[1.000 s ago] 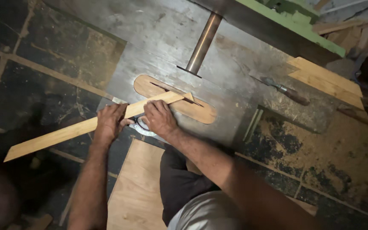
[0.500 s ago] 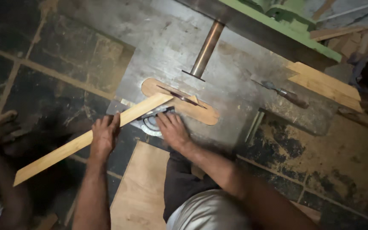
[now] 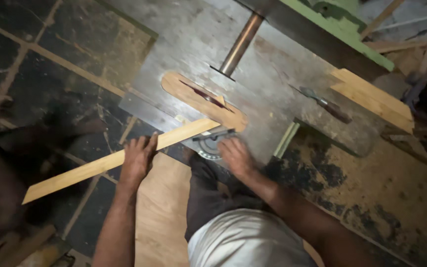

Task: The person holds a wooden board against a miter gauge and moves it along a table saw surface, repeatedly positioning different wooden pieces around the saw and a metal guide.

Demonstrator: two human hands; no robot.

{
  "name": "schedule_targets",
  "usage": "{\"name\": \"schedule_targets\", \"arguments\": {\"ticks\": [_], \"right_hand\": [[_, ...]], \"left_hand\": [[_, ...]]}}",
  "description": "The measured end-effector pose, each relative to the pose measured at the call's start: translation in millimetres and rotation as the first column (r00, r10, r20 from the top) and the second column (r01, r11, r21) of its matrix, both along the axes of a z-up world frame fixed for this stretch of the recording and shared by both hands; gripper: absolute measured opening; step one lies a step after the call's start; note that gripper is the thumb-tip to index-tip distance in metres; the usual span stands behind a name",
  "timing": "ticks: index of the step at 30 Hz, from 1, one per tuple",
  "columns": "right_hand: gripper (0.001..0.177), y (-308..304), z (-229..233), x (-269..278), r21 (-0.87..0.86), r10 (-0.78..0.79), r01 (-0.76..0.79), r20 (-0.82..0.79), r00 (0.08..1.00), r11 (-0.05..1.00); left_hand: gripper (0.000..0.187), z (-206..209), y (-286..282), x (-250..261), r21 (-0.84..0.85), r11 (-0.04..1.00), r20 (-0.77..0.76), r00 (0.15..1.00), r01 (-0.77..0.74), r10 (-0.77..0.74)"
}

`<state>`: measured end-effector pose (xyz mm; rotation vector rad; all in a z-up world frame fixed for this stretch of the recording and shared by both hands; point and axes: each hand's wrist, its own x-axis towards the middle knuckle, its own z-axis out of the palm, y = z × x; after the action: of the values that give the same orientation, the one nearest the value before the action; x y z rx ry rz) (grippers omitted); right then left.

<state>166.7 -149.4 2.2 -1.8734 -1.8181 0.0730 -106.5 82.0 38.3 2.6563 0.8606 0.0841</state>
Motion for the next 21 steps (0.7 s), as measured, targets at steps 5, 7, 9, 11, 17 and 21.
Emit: {"name": "schedule_targets", "arguments": {"ticks": [5,7,9,11,17,21], "right_hand": [[0.025,-54,0,16,-0.014,-0.087,0.087,0.007,0.996,0.996],[0.027,-66,5,21,-0.013,-0.086,0.086,0.014,0.996,0.996],[0.030,-70,13,23,-0.013,-0.090,0.090,0.002,0.996,0.996],[0.033,-64,24,19,0.018,-0.116,0.115,0.044,0.992,0.993],[0.052,-17,38,17,-0.110,-0.053,0.050,-0.020,0.998,0.993],[0.045,-16,22,22,-0.089,-0.037,0.043,0.068,0.997,0.995]], "left_hand": [[0.062,-4,-38,43,0.006,0.998,-0.055,0.997,0.055,-0.054],[0.064,-12,-51,61,0.070,0.991,-0.063,0.992,0.117,-0.112],[0.061,-17,-64,73,0.070,0.988,-0.032,0.990,0.139,-0.137],[0.061,-19,-73,85,0.051,0.986,-0.023,0.988,0.156,-0.155],[0.078,-11,-87,104,-0.008,0.984,-0.134,0.975,0.180,-0.179],[0.081,-3,-92,108,-0.105,0.987,0.009,0.993,0.122,-0.122]]}}
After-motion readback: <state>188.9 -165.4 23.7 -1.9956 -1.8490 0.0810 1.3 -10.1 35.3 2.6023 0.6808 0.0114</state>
